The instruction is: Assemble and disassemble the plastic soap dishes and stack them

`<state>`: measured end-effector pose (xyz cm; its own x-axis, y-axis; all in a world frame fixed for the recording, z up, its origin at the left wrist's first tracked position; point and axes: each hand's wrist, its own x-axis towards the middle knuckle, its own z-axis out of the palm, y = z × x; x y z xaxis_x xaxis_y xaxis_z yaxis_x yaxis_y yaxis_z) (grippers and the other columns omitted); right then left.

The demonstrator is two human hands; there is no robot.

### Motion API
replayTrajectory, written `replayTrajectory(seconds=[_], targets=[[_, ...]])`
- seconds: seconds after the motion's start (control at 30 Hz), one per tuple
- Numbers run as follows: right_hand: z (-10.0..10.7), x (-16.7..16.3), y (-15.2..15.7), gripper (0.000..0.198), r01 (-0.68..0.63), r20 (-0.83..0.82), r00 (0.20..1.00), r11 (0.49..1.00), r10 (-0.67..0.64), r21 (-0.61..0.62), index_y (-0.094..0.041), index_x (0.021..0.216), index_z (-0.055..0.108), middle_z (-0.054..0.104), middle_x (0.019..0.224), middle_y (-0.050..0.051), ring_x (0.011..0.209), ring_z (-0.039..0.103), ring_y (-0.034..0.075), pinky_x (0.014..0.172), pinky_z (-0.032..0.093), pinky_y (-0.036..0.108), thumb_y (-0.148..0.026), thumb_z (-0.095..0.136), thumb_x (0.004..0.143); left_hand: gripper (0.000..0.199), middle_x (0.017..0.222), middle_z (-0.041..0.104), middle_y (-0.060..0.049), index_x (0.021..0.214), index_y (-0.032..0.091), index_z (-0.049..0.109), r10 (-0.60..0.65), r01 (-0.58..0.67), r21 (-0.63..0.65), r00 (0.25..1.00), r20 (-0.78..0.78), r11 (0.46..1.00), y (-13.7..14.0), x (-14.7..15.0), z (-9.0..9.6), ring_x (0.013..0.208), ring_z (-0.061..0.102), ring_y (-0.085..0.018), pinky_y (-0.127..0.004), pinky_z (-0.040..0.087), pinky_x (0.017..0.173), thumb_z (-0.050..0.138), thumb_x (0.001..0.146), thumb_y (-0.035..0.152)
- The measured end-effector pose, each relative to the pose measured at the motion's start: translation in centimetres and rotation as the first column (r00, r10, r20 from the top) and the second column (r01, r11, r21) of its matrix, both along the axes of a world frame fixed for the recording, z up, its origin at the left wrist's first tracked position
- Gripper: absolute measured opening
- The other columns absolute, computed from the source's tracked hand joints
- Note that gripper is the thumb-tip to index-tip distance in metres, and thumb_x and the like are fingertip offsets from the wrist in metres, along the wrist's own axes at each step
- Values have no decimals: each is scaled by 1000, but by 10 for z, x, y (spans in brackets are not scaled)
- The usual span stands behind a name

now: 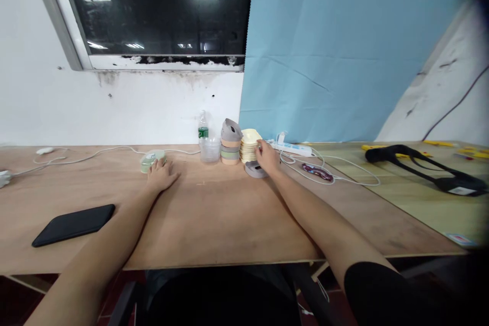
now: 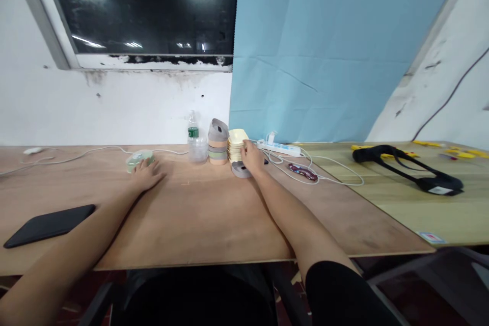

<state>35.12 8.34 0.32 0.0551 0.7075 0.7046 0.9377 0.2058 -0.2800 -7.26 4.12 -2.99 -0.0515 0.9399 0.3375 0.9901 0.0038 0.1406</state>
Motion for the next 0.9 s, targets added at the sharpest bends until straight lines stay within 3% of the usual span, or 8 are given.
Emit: replayTrajectory(seconds=[0.2, 0.37, 0.5, 0.57, 0.67, 0.77, 0.83, 0.9], targets=[[-4, -2, 0, 25, 36, -179, 983, 998, -27, 45, -18, 105, 55, 67, 85, 7, 80, 60, 23, 70, 39, 31, -32, 50, 84, 70, 152, 29, -15, 136, 25, 49, -9, 9, -23, 1000, -21, 1000, 4, -4, -3, 139, 19, -42, -60, 21, 106, 44, 80, 67], [-5, -8, -7, 30, 69, -343, 939, 988, -17, 140, -16, 107, 48, 65, 87, 9, 81, 60, 23, 71, 41, 31, -40, 42, 89, 70, 151, 30, -15, 135, 25, 49, -2, 1, -19, 1000, -27, 1000, 3, -3, -3, 139, 20, -42, -59, 21, 107, 44, 80, 68], [-10, -22, -15, 34, -25, -369, 924, 980, 98, 198, -16, 109, 43, 61, 90, 10, 80, 58, 21, 73, 42, 31, -43, 39, 89, 72, 149, 34, -17, 138, 20, 44, -18, 20, 76, 1000, -22, 997, -1, 1, 2, 138, 24, -40, -55, 22, 109, 48, 81, 63], [-14, -36, -24, 33, -123, -349, 918, 971, 190, 205, -17, 107, 44, 59, 85, 8, 75, 56, 20, 71, 43, 30, -43, 41, 87, 71, 147, 37, -16, 141, 17, 40, -102, 104, 185, 995, -22, 977, -6, 6, 7, 137, 28, -36, -52, 23, 110, 47, 84, 59], [-19, -67, -44, 28, -347, -309, 866, 918, 393, 192, -19, 100, 47, 58, 80, 4, 69, 54, 17, 67, 43, 28, -43, 46, 85, 71, 143, 42, -15, 143, 17, 32, -300, 288, 319, 954, -14, 903, -15, 19, 13, 134, 35, -32, -47, 27, 110, 47, 86, 56], [-20, -98, -65, 27, -528, -280, 783, 832, 555, 173, -19, 94, 50, 58, 74, 1, 66, 54, 15, 64, 41, 25, -45, 49, 86, 76, 138, 48, -16, 145, 16, 26, -528, 496, 327, 849, 10, 804, -27, 37, 17, 127, 45, -32, -47, 34, 106, 50, 85, 56], [-19, -112, -74, 27, -583, -304, 749, 803, 589, 121, -19, 92, 52, 56, 68, -1, 61, 51, 14, 60, 39, 24, -46, 46, 89, 76, 141, 45, -16, 146, 14, 23, -629, 582, 315, 775, 64, 750, -36, 49, 20, 128, 45, -30, -44, 36, 106, 49, 86, 54], [-18, -117, -76, 31, -595, -346, 743, 802, 574, 54, -19, 86, 53, 55, 63, -3, 57, 49, 13, 56, 35, 23, -48, 42, 91, 73, 143, 45, -14, 144, 15, 28, -640, 577, 320, 755, 143, 752, -43, 57, 24, 128, 46, -29, -42, 38, 105, 47, 87, 55]])
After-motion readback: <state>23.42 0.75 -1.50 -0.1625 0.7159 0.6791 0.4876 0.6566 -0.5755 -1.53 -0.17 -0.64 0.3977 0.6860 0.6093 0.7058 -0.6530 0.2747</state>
